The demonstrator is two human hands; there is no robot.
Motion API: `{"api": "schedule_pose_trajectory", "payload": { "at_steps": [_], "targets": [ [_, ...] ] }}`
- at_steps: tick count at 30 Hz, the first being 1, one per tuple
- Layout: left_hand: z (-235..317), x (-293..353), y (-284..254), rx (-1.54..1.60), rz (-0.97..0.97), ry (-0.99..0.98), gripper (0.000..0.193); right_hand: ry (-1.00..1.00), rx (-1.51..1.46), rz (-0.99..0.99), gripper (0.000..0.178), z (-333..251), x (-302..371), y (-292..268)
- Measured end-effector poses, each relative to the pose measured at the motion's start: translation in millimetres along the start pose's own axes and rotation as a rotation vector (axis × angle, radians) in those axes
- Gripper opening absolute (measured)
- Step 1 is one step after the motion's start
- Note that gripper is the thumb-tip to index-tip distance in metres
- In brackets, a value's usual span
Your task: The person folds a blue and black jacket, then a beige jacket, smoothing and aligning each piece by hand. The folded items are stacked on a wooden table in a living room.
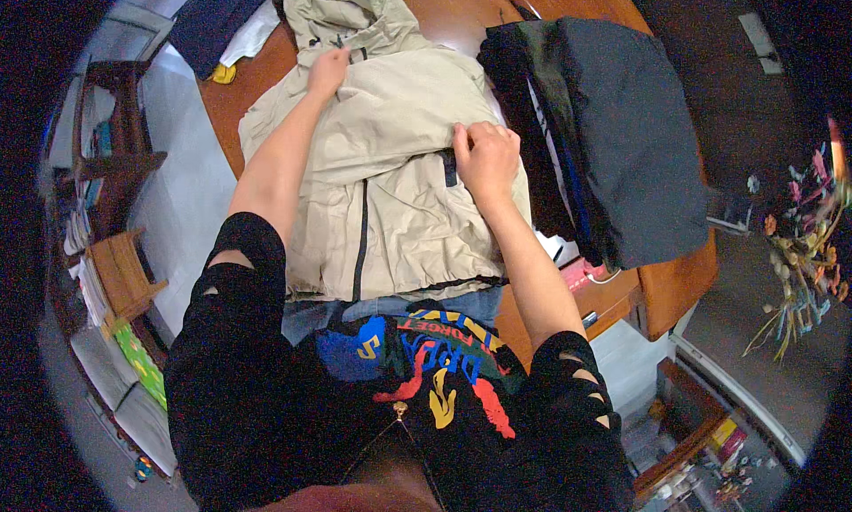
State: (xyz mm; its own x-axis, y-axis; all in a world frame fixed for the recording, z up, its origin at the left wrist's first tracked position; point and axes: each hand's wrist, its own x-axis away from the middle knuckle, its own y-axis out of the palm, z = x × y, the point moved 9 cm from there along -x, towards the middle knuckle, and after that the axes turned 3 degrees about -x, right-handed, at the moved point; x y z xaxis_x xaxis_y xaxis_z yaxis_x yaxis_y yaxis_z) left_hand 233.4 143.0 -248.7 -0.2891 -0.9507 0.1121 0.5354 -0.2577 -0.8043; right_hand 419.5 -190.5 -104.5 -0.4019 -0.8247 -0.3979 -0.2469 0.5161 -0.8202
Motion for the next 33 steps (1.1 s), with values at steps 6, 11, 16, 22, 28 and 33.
{"api": "schedule_pose_trajectory", "payload": {
  "at_steps": [6,11,16,22,28,33],
  "targets": [
    [79.3,106.2,-36.5,0.031,0.377,0.671,0.044,0.009,0.028,-0.006,0.029,2.2,0.0,3.3],
    [-36.6,150.1,-6.0,-0.505,0.105,0.411,0.059,-0.029,0.059,-0.004,0.029,-2.0,2.4,2.8],
    [-76.9,142.9,-36.0,-0.578,0.228,0.322,0.061,-0.002,0.05,-0.016,0.032,2.9,1.5,8.6],
    [-13.9,182.2,-7.8,-0.546,0.149,0.278,0.061,-0.059,0.066,-0.047,0.022,-14.8,-3.6,0.8],
    [-18.3,209.9,25.1,-0.401,-0.001,0.3,0.065,-0.436,-0.159,-0.046,0.037,-103.2,-54.5,28.9],
    [-50.0,218.5,12.4,-0.472,-0.04,0.3,0.07,-0.234,0.446,-0.537,0.065,-37.2,-59.8,109.1]
  ]
}}
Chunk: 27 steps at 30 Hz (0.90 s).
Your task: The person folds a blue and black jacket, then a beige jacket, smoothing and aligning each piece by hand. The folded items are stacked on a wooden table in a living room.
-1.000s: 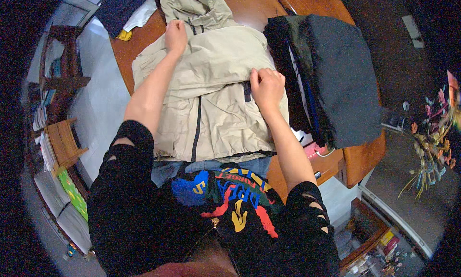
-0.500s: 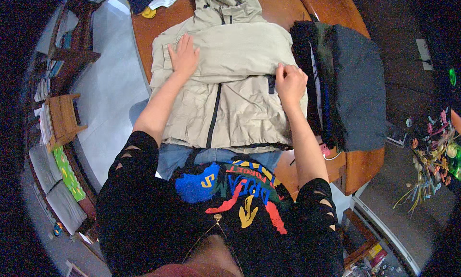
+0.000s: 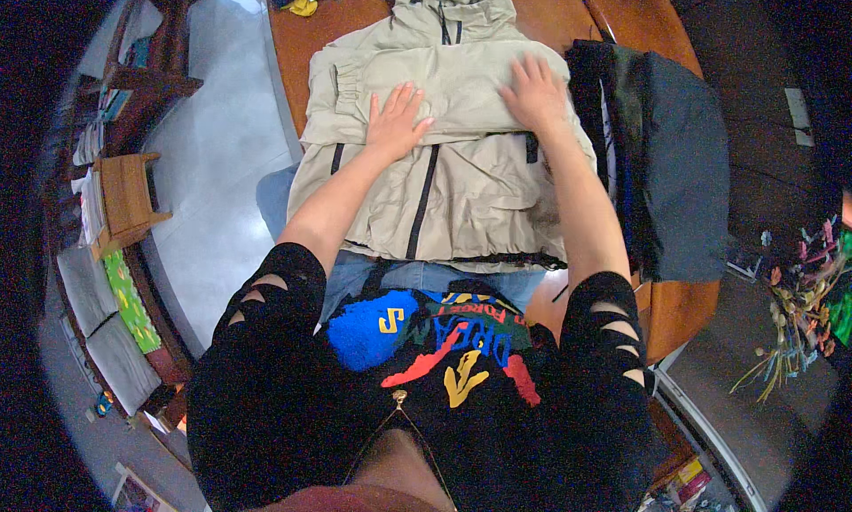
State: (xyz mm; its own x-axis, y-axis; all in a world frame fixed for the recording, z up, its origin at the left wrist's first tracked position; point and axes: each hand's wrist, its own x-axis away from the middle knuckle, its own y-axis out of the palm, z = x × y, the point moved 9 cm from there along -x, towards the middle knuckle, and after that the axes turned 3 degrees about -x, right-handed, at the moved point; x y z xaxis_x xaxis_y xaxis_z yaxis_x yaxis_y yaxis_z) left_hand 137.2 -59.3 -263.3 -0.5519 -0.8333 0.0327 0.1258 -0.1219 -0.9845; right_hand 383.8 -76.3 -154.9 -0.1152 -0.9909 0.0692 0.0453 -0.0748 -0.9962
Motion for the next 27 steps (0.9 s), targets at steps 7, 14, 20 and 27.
{"api": "schedule_pose_trajectory", "payload": {
  "at_steps": [7,14,20,27],
  "targets": [
    [-22.2,24.8,-8.5,0.069,0.108,0.059,0.071,0.103,-0.085,-0.171,0.054,26.1,37.6,32.0],
    [-37.0,42.8,1.3,0.158,0.044,0.117,0.064,0.168,-0.765,0.479,0.025,70.1,184.3,-47.9],
    [-31.9,50.0,2.2,0.005,0.087,0.157,0.063,1.202,-0.658,1.085,0.029,202.1,485.6,27.1],
    [-32.0,47.2,6.8,-0.061,0.078,0.174,0.063,1.889,-0.464,0.422,0.089,154.1,625.9,190.9]
  ]
}}
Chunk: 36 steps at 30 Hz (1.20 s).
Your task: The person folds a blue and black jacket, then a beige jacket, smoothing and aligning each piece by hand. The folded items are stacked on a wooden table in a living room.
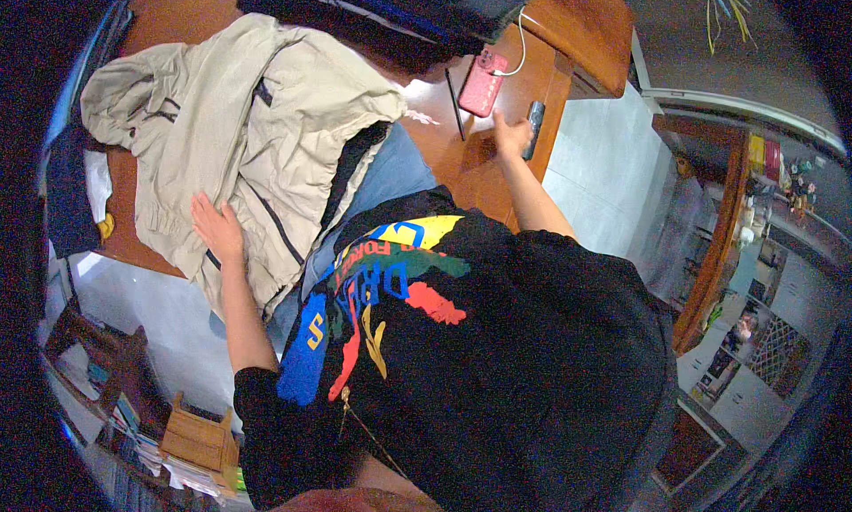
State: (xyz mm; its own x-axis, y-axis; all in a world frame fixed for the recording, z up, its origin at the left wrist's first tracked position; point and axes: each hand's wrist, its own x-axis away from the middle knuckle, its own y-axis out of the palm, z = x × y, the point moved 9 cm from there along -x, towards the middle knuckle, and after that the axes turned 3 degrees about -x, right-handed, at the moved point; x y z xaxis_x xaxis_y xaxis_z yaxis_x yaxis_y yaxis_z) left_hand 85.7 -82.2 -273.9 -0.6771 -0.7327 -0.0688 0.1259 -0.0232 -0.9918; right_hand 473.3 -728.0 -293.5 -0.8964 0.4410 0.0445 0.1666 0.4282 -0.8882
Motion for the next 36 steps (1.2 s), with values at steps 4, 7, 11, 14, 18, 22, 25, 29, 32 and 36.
{"api": "schedule_pose_trajectory", "payload": {
  "at_steps": [4,7,11,14,18,22,25,29,32,36],
  "targets": [
    [-1.5,-2.4,7.5,-0.039,-0.042,-0.036,0.063,0.111,0.055,-0.129,0.109,-53.0,12.7,41.2],
    [0.4,-2.8,7.9,-0.028,-0.04,-0.048,0.063,0.171,0.098,-0.119,0.112,-81.8,15.7,44.8],
    [0.2,1.4,7.1,0.001,-0.031,-0.049,0.063,0.221,0.178,-0.14,0.112,-87.5,11.3,41.1],
    [-0.2,3.5,8.4,-0.003,-0.029,-0.041,0.064,0.249,0.164,-0.107,0.112,-89.6,10.1,33.8],
    [0.0,3.4,7.3,0.004,-0.028,-0.042,0.064,0.057,0.079,0.025,0.082,-113.9,23.3,14.4],
    [2.7,4.4,4.6,0.026,-0.045,-0.048,0.065,-0.271,-0.002,0.146,0.05,-149.6,43.7,-5.1],
    [4.9,4.7,1.8,0.02,-0.042,-0.049,0.065,-0.435,-0.095,0.115,0.042,-173.4,53.1,-0.9],
    [4.7,4.6,0.5,0.017,-0.047,-0.063,0.066,-0.297,-0.163,0.113,0.035,-173.3,52.2,9.8],
    [6.5,5.7,-0.1,0.009,-0.05,-0.047,0.069,-0.28,-0.212,0.081,0.037,-171.7,54.8,17.5],
    [10.2,6.8,-3.7,0.03,-0.032,-0.029,0.072,-0.319,-0.19,0.081,0.042,-169.7,56.7,22.6]
  ]
}}
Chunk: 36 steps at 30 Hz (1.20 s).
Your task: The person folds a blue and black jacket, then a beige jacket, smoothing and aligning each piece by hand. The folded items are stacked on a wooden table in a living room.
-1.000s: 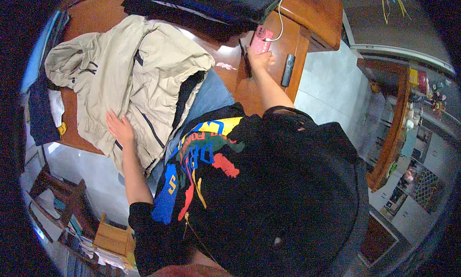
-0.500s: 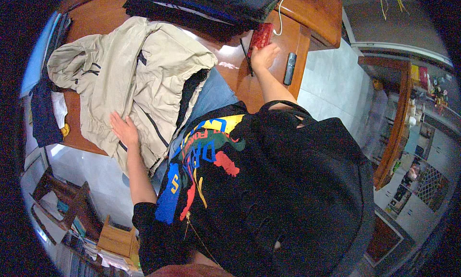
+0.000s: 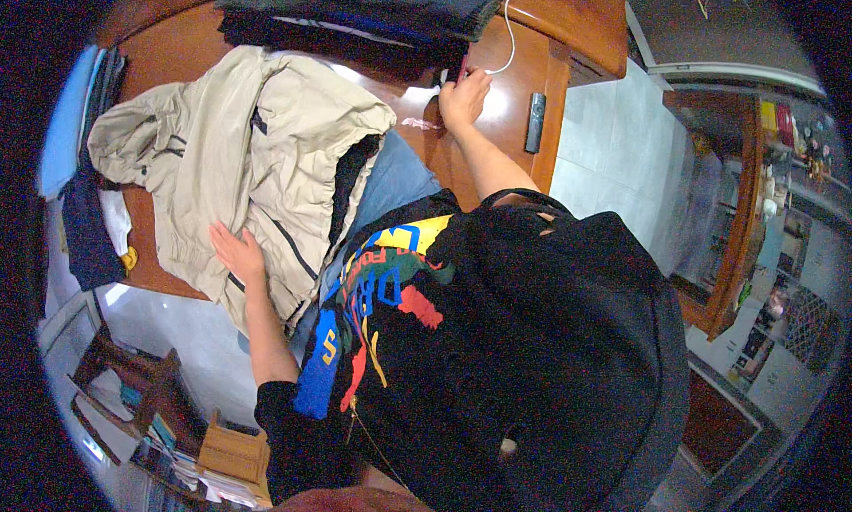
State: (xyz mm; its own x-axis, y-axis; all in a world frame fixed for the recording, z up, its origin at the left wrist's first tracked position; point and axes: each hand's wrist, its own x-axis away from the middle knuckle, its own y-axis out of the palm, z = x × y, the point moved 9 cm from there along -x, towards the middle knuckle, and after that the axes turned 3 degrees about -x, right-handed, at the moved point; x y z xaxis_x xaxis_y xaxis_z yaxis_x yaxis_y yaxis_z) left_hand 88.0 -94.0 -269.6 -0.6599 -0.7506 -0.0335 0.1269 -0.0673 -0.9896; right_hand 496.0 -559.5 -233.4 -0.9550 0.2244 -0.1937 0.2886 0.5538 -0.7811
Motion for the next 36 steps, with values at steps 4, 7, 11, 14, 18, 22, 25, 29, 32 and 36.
{"api": "schedule_pose_trajectory", "payload": {
  "at_steps": [4,7,11,14,18,22,25,29,32,36],
  "targets": [
    [2.5,-0.3,-1.8,0.009,-0.012,0.003,0.072,-0.047,0.072,0.025,0.046,-2.3,-8.5,7.2],
    [3.4,-1.0,-2.8,0.011,-0.02,0.008,0.073,-0.031,0.051,0.058,0.045,-1.4,-17.8,9.1],
    [2.6,-2.8,-1.8,-0.022,-0.028,0.008,0.074,0.007,0.043,0.035,0.047,2.5,-19.4,9.3],
    [-1.0,-3.2,1.8,-0.046,-0.046,0.002,0.074,-0.006,-0.006,0.078,0.062,3.7,-14.1,1.8],
    [-5.5,-2.5,5.7,-0.04,-0.044,0.008,0.073,0.016,0.0,0.114,0.075,11.8,-10.2,-3.5],
    [-6.1,-1.1,5.9,-0.011,-0.029,0.024,0.073,-0.027,0.055,0.026,0.074,14.3,-13.4,4.7],
    [-3.3,-0.3,2.5,0.015,-0.017,0.04,0.075,-0.029,0.048,-0.002,0.073,16.0,-14.9,7.2],
    [-1.0,-0.3,-0.6,-0.008,-0.037,0.027,0.076,-0.031,0.014,0.0,0.075,15.5,-14.4,5.6],
    [0.8,-1.2,-2.4,-0.01,-0.05,0.036,0.077,-0.029,-0.011,0.016,0.079,15.1,-13.1,2.8],
    [0.6,-2.5,-2.7,0.001,-0.06,0.055,0.077,-0.001,-0.029,0.034,0.086,17.3,-10.6,1.7]
  ]
}}
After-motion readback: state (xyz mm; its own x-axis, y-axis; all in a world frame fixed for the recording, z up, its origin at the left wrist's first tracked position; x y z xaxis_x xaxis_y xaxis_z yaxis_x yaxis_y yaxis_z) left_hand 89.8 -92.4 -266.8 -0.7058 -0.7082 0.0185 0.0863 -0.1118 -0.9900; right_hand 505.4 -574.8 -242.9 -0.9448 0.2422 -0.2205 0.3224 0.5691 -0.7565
